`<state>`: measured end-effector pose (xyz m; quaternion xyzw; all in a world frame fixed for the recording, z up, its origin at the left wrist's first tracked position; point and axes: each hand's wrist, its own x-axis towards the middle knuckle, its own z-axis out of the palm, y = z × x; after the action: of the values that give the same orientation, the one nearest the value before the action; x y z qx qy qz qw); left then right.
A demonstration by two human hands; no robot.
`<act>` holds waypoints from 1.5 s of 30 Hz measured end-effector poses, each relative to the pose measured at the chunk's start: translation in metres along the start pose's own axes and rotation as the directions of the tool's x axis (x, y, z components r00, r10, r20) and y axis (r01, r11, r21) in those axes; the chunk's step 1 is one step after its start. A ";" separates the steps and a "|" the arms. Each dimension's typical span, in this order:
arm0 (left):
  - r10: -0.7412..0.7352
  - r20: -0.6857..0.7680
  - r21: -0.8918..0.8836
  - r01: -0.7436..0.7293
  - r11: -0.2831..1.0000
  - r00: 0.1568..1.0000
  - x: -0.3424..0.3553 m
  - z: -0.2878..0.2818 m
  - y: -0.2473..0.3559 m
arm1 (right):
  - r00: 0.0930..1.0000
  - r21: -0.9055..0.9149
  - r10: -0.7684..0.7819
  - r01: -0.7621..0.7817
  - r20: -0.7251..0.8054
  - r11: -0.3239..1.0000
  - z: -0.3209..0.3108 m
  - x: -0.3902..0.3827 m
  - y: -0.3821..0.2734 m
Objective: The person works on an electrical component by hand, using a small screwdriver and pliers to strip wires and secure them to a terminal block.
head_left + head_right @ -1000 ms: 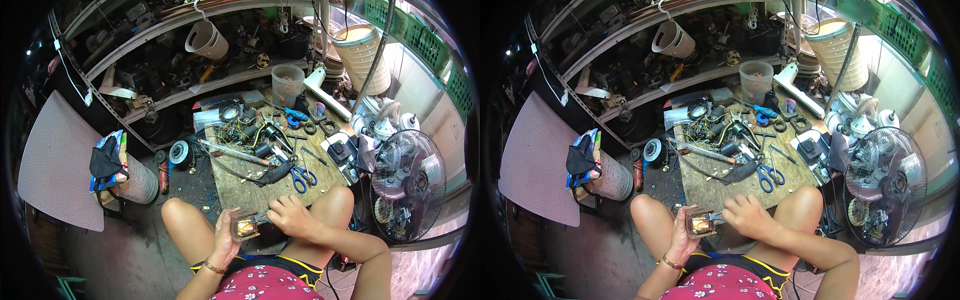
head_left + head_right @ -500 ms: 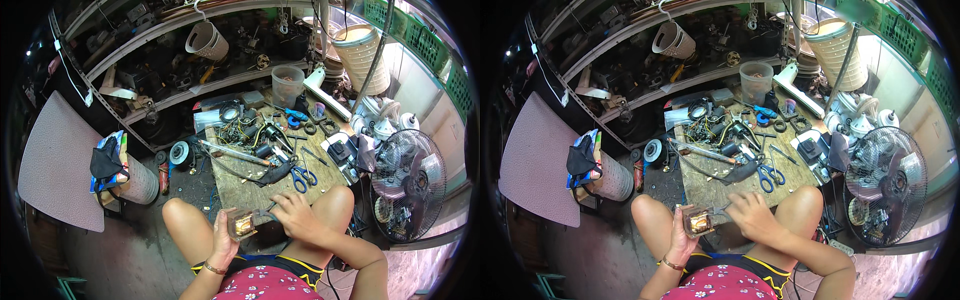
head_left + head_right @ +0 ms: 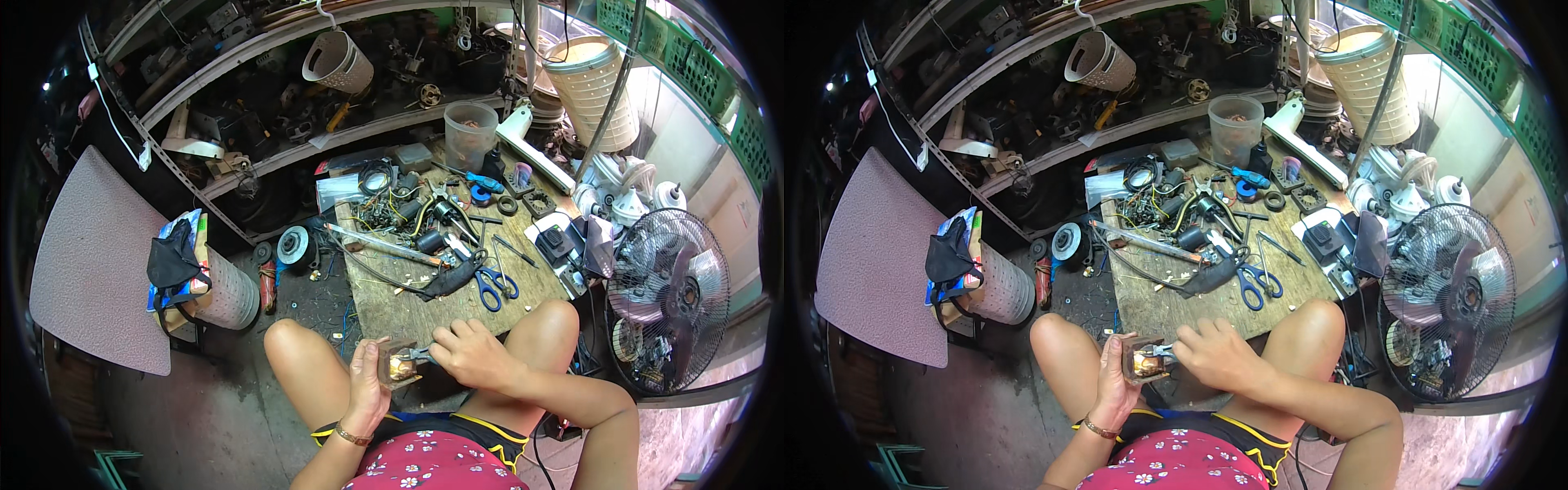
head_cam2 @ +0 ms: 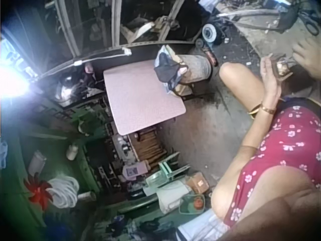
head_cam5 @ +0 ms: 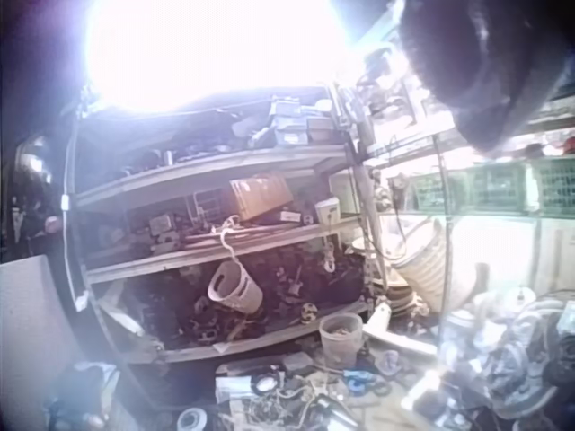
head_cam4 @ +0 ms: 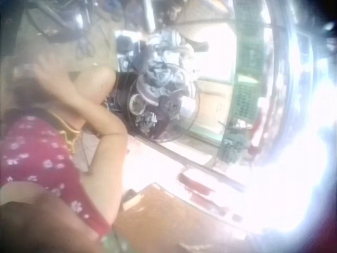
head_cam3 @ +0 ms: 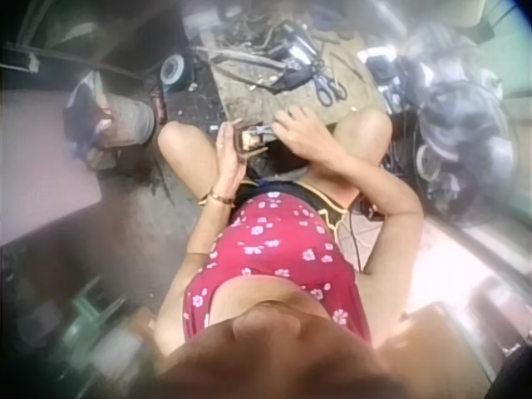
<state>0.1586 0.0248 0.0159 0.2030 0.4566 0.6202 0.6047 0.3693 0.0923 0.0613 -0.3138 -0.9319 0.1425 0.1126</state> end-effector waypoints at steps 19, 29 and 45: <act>-0.388 0.043 -0.340 0.379 0.861 0.920 0.000 -0.001 0.020 | 0.992 -0.113 -0.038 0.024 -0.119 0.993 0.001 -0.005 -0.005; -0.448 -0.091 -0.265 0.412 0.872 0.889 -0.001 0.013 0.021 | 0.941 -0.330 -0.311 0.253 -0.135 0.909 -0.011 0.003 0.004; -0.051 -0.188 -0.192 0.015 0.981 0.981 0.008 0.011 0.000 | 0.998 0.713 -0.057 0.024 0.023 0.700 0.042 -0.001 0.007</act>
<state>0.1658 0.0356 0.0190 0.0760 0.4548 0.6674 0.5847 0.3612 0.0891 0.0199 -0.2224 -0.8133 0.4957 0.2082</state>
